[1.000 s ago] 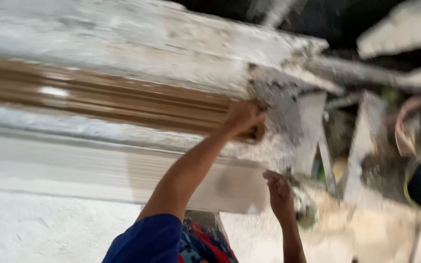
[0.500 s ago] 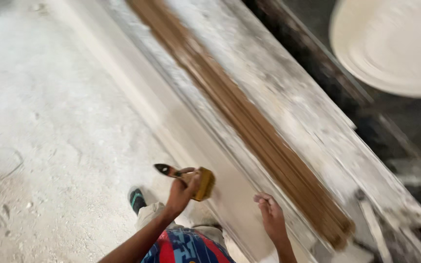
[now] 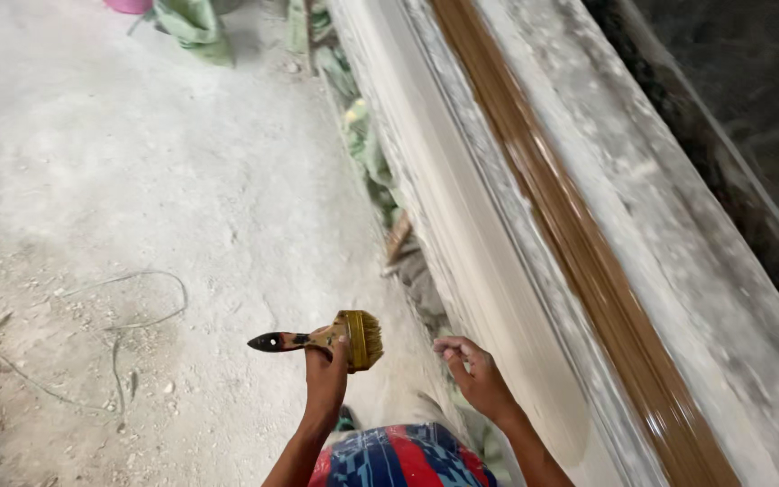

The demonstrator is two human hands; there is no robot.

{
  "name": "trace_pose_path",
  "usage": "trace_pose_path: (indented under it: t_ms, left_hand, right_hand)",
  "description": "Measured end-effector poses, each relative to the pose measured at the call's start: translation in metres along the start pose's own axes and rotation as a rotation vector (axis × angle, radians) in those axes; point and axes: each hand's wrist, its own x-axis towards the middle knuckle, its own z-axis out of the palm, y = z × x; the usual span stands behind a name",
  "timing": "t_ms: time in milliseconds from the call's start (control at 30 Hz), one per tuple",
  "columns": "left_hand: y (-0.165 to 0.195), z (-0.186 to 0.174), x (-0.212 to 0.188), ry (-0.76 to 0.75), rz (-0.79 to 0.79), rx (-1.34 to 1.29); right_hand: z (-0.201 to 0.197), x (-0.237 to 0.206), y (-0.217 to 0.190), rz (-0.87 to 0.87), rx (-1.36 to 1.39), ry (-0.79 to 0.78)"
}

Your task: The person applies a brown liquid to a long wooden molding using a brush, then walks to a tap to fill a bucket with water using a pink cup. They return and pour gypsum powder from a bag into the bucket. The clip ends before mixing is shown.

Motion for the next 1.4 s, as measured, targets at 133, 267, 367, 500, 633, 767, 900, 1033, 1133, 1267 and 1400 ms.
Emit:
trace_pose_path:
  t_ms: [133, 267, 367, 500, 633, 767, 900, 1033, 1133, 1267, 1400]
  left_hand:
    - [0.025, -0.004, 0.085, 0.063, -0.133, -0.019]
    - [0.031, 0.0, 0.186, 0.109, -0.221, 0.03]
    - [0.046, 0.013, 0.271, 0.118, -0.167, 0.022]
    - [0.095, 0.041, 0.381, 0.091, -0.154, 0.063]
    - [0.148, 0.066, 0.472, 0.123, -0.097, 0.012]
    - [0.175, 0.091, 0.575, 0.13, -0.169, -0.128]
    - [0.202, 0.094, 0.698, 0.023, -0.229, -0.212]
    - [0.269, 0.09, 0.838, -0.131, -0.215, -0.108]
    - [0.345, 0.106, 0.946, -0.242, -0.196, 0.166]
    - [0.437, 0.147, 1.057, -0.491, -0.059, 0.208]
    - [0.503, 0.249, 1.165, -0.725, 0.21, 0.158]
  right_hand:
    - [0.021, 0.106, -0.001, -0.019, -0.01, -0.064]
    - [0.037, 0.237, 0.011, -0.01, 0.057, -0.14]
    - [0.04, 0.341, 0.0, -0.024, 0.111, -0.195]
    - [0.016, 0.477, -0.053, -0.054, 0.198, -0.254]
    - [-0.009, 0.591, -0.112, -0.041, 0.066, -0.259]
    - [-0.028, 0.698, -0.129, -0.164, 0.045, -0.212]
    - [-0.022, 0.811, -0.122, -0.201, 0.099, -0.066]
    - [-0.008, 0.922, -0.141, -0.122, 0.203, 0.056]
    - [-0.02, 0.999, -0.179, -0.09, 0.253, 0.162]
    - [-0.057, 1.029, -0.227, -0.158, 0.273, 0.392]
    - [-0.105, 1.065, -0.248, -0.256, 0.301, 0.748]
